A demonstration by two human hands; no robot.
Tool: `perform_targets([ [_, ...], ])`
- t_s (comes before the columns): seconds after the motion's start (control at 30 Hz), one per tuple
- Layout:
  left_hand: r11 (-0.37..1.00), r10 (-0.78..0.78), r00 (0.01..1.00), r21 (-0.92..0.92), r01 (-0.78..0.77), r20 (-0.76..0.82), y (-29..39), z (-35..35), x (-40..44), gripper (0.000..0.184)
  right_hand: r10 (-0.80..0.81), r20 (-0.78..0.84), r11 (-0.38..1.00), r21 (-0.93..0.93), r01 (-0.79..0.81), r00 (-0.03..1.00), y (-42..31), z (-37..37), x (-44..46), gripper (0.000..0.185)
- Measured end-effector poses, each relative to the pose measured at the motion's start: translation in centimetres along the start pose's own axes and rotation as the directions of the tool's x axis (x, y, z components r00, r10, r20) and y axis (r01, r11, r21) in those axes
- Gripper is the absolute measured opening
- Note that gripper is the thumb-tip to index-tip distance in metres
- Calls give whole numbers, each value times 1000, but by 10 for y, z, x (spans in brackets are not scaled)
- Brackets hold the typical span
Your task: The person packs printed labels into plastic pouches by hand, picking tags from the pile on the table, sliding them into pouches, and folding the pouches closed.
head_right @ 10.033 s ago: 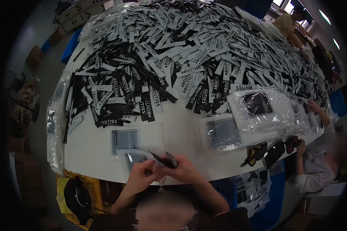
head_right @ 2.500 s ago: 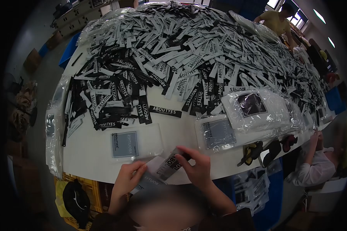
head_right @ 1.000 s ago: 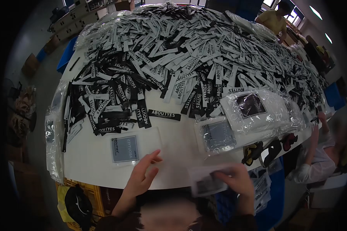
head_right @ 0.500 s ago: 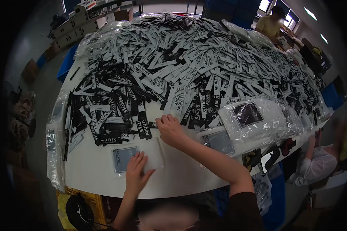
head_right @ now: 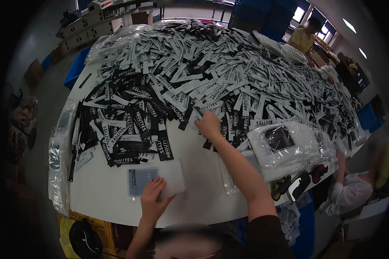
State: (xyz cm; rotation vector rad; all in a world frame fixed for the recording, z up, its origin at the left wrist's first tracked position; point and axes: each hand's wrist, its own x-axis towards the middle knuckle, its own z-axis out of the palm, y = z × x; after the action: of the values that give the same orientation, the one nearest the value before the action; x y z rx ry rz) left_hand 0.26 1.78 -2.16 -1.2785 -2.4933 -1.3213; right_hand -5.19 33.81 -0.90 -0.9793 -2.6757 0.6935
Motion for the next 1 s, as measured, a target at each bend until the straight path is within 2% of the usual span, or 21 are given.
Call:
perform_targets([
  [0.07,999,-5,1000,-48,6,23,1,-3,1,44,-1,-21,981,195,5,1000,6,-10,-7,28],
  [0.13,999,6,999,-40,-4,37,1,-6,4,40,7,-26,893,449,5,1000,0,-28,-21,23],
  [0.17,999,12,998,-36,-11,53,1,-6,3,35,11,-25,892,451,1,1000,-8,-39,-37,23],
  [0.23,997,-26,999,-69,27,20,-6,-1,-1,31,-80,-84,785,609,115,993,-19,-53,-82,19],
  [0.3,993,-64,998,-106,61,-23,-3,-3,-2,28,-70,-69,683,724,99,995,-27,-61,-137,16],
  [0.33,939,-302,952,-152,307,60,5,-10,-1,27,-99,-186,668,716,203,978,-23,-46,-155,14],
  [0.37,825,-517,843,-178,537,149,11,-13,-1,27,-127,-299,649,696,307,946,-17,-29,-169,12],
  [0.4,824,-519,842,-178,539,147,13,-13,-6,27,-33,-152,520,842,147,988,-9,-18,-184,12],
  [0.43,872,-448,894,-228,432,-17,14,-12,-13,29,38,14,357,934,-27,999,-3,-10,-200,12],
  [0.47,915,-364,912,-255,313,-186,15,-13,-16,30,78,-52,301,953,26,996,-4,-6,-222,11],
  [0.5,916,-363,913,-249,314,-184,19,-14,-16,30,123,-112,247,966,79,986,-6,-3,-242,11],
  [0.53,975,-179,934,-179,128,-310,26,-17,-16,32,130,-107,240,968,73,986,-5,2,-253,11],
  [0.57,994,17,910,-88,-59,-414,34,-19,-17,33,83,-244,464,868,179,966,-4,7,-263,11],
  [0.6,995,21,914,-84,-60,-404,41,-18,-19,33,4,-363,657,704,272,932,-4,10,-271,13],
  [0.73,986,33,950,-142,-81,-312,57,0,-28,35,-20,-399,536,770,347,917,-4,0,-284,15],
  [0.8,985,46,974,-152,-81,-220,61,4,-33,39,-78,-244,680,696,231,967,1,-1,-279,16],
  [0.83,985,49,977,-155,-82,-207,63,4,-35,39,-8,-148,682,722,114,989,3,7,-281,17],
  [0.87,986,42,991,-153,-61,-129,64,6,-35,41,0,-152,683,722,111,988,9,14,-281,17],
  [0.93,988,26,998,-152,-34,-54,68,10,-36,44,184,64,388,912,-132,981,14,18,-282,17],
  [0.97,991,80,997,-110,-80,4,68,10,-36,45,185,67,387,912,-135,980,13,18,-284,17],
  [1.0,990,129,990,-67,-125,64,68,10,-37,47,102,65,389,916,-99,993,3,9,-281,16],
])
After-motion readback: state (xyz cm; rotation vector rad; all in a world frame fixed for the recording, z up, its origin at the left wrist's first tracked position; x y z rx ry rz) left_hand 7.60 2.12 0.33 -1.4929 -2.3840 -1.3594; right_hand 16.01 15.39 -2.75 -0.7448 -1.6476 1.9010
